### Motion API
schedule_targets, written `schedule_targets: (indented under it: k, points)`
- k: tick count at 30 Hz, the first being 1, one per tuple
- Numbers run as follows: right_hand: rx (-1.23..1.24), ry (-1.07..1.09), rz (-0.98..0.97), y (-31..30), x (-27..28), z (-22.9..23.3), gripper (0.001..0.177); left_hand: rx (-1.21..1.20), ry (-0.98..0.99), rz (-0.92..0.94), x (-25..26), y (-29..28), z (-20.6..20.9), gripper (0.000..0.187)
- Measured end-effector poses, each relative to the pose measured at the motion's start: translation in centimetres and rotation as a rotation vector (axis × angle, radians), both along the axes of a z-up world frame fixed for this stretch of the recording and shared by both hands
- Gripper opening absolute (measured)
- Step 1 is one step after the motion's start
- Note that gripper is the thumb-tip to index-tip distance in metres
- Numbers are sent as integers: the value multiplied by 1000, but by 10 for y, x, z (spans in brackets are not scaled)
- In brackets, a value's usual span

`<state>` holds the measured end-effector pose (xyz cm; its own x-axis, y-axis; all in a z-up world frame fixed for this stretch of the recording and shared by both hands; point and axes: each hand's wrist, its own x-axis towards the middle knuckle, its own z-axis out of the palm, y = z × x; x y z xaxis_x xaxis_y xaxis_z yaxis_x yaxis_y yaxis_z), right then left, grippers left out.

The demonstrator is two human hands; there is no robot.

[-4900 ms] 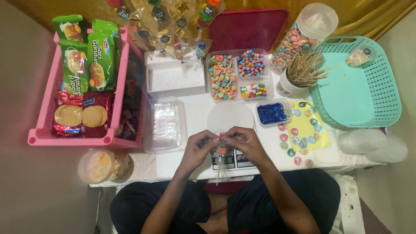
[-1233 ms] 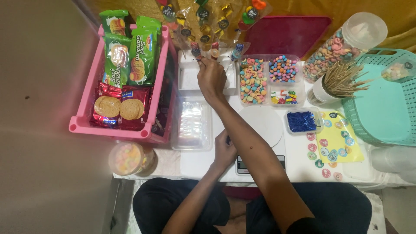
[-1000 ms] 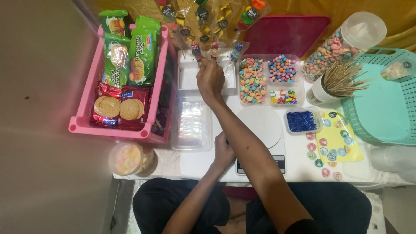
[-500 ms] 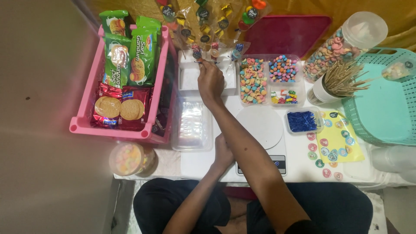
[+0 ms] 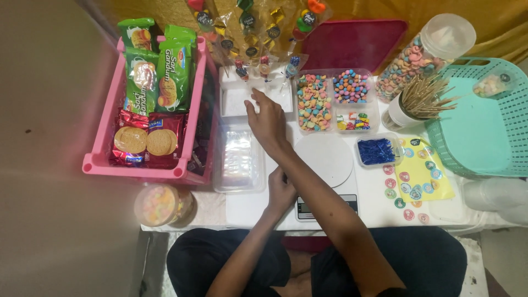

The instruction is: Assembling small candy items and weighing them on a digital scale

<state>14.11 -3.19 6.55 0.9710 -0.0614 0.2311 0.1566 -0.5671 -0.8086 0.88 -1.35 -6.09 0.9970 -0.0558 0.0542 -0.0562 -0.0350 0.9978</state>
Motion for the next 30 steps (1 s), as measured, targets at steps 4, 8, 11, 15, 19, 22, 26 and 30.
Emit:
schedule_targets:
  k: [4, 8, 11, 15, 19, 22, 26, 30]
  points:
    - [1, -271, 92, -39, -44, -6, 27, 34, 34, 6, -1, -1, 14, 7]
    - [-9, -381, 102, -98, -94, -11, 18, 97, 17, 55, -4, -5, 43, 6]
    - [-55, -398, -20, -143, -138, -30, 12, 84, 43, 74, -5, -7, 43, 13]
    - [-174, -370, -216, -176, -190, -72, 10, 59, 41, 82, -5, -9, 35, 20]
    - [-67, -275, -267, -177, -183, -71, 9, 93, -6, 89, -5, -11, 37, 27]
    - [-54, -186, -275, -177, -181, -68, 11, 82, -30, 95, -4, -12, 42, 28]
    - [-32, -154, -285, -178, -183, -67, 16, 125, -16, 110, -5, -13, 34, 32]
    - [-24, -173, -291, -179, -183, -69, 16, 149, -49, 117, -6, -13, 33, 31]
